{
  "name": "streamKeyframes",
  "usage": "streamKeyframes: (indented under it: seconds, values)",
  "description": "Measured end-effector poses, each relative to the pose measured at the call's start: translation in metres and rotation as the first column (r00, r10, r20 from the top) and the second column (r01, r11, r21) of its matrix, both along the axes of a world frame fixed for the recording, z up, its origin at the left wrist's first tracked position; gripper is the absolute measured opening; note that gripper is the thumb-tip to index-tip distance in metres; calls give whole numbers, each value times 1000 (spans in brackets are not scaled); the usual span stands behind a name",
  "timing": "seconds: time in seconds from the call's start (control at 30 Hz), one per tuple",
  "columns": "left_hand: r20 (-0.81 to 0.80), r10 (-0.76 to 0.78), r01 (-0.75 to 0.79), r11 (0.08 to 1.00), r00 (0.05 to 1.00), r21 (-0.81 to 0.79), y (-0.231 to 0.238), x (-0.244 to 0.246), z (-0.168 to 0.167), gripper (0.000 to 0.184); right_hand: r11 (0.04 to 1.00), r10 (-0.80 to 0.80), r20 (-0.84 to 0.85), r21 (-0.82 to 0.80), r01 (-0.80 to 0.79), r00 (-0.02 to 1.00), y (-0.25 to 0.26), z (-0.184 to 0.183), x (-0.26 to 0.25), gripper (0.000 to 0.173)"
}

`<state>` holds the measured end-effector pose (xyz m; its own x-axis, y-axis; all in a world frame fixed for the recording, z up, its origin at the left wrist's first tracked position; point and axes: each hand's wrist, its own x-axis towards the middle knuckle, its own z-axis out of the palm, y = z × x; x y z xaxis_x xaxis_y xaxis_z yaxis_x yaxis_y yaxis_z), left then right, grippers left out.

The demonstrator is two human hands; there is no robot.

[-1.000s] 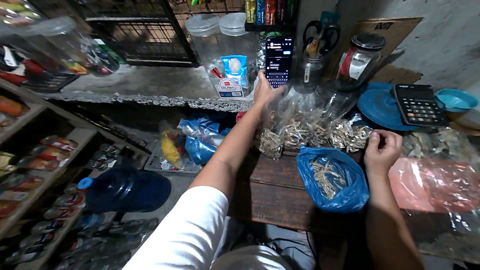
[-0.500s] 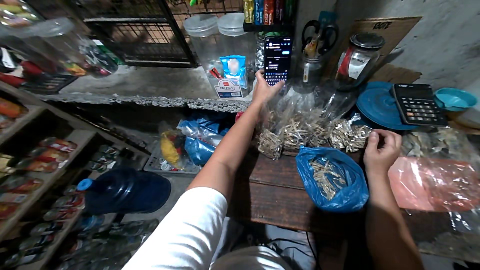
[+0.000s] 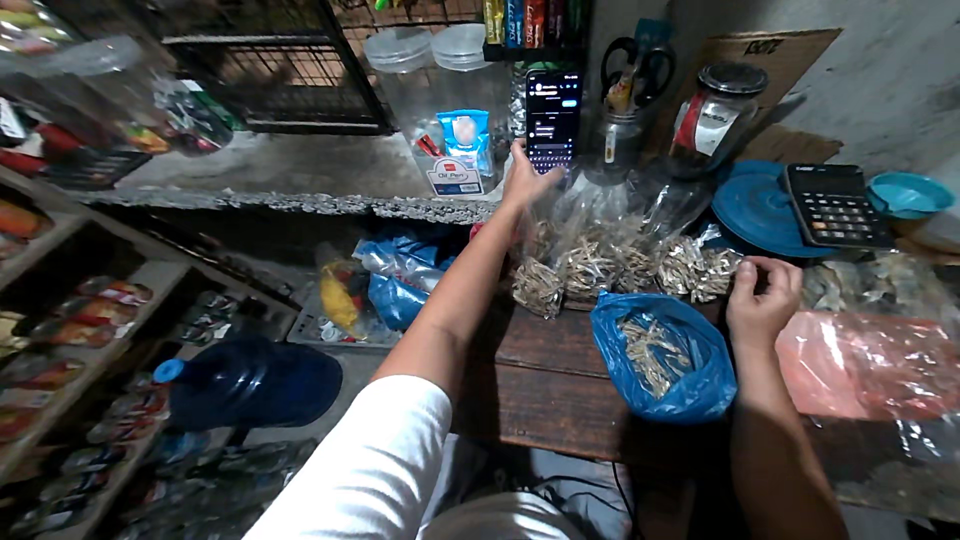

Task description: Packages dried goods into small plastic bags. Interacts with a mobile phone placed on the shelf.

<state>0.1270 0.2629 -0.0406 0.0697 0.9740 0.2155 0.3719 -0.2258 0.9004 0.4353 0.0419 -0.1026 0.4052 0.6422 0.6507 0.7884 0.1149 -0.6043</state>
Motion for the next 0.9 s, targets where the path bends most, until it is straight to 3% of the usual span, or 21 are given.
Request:
streamKeyframes:
  seconds: [0.2,0.5,0.9]
  values:
    - [-4,7,-6,1000,1000,8,1,0,-1,89,1000,-1,6,5,1,1000,0,0,0,40]
    - [94,-193,189,981,977,49,-7,-12,4,95,1000,0,20,7,-1,1000,-1,1,-1,38]
    - [-27,-50,49,999,998,-5,-6,-3,7,94,1000,-5,-6,14,5,1000,0,1,-2,36]
